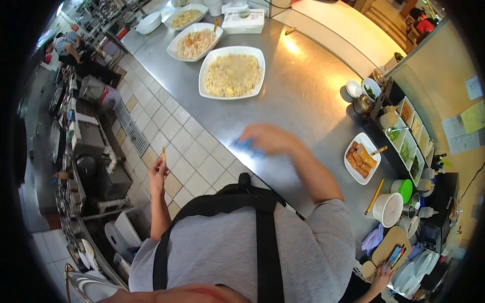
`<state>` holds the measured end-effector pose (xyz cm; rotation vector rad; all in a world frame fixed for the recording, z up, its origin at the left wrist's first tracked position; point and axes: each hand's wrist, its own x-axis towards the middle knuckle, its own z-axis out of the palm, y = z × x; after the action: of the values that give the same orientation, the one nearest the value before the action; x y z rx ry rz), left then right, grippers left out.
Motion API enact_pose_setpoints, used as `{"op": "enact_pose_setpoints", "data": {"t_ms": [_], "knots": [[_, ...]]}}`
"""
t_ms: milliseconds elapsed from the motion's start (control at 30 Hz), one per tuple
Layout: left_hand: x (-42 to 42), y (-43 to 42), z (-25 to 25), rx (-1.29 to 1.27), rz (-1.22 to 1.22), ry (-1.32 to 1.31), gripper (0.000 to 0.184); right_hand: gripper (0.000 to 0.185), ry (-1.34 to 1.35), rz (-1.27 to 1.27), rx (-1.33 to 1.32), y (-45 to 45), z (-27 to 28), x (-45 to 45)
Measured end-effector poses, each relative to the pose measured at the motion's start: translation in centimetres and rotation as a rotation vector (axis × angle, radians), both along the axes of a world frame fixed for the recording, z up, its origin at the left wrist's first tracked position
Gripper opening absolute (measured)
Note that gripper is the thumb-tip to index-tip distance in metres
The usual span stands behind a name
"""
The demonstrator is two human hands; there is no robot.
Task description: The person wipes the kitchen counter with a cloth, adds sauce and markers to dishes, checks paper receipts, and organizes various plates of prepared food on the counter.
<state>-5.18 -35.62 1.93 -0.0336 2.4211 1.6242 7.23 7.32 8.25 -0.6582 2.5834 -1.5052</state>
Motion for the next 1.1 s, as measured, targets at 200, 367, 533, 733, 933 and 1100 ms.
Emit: {"op": "enact_pose_setpoints", "data": {"t_ms": [200, 367, 533, 733, 933, 1100], "knots": [[-0.6, -2.1, 0.1, -0.047, -0.021, 0.006, 0.031, 0.026, -0.154, -1.408, 0.780, 25.9, -5.4, -8.9], [-0.3, -2.9, -1.7, -0.059, -0.006, -0.093, 0.031, 0.040, 0.064, -1.041, 1.001, 25.4, -10.6, -20.0], [-3.5, 2.6, 0.0, -0.020, -0.226, -0.104, 0.030, 0.040, 0.301, -0.660, 0.633, 18.0, -10.4, -18.4], [-5.1, 12.7, 2.9, 0.141, -0.484, -0.094, 0.028, 0.025, 0.261, -0.611, 0.432, 5.9, -10.9, 3.8], [-1.7, 20.5, 1.5, 0.154, -0.855, -0.129, 0.028, 0.024, -0.290, -0.645, 0.392, -8.4, -1.9, 25.6], [6.3, 27.5, -0.5, 0.067, -1.254, -0.017, 0.028, 0.029, -0.592, -1.120, 0.445, -6.0, 3.5, 34.8]]}}
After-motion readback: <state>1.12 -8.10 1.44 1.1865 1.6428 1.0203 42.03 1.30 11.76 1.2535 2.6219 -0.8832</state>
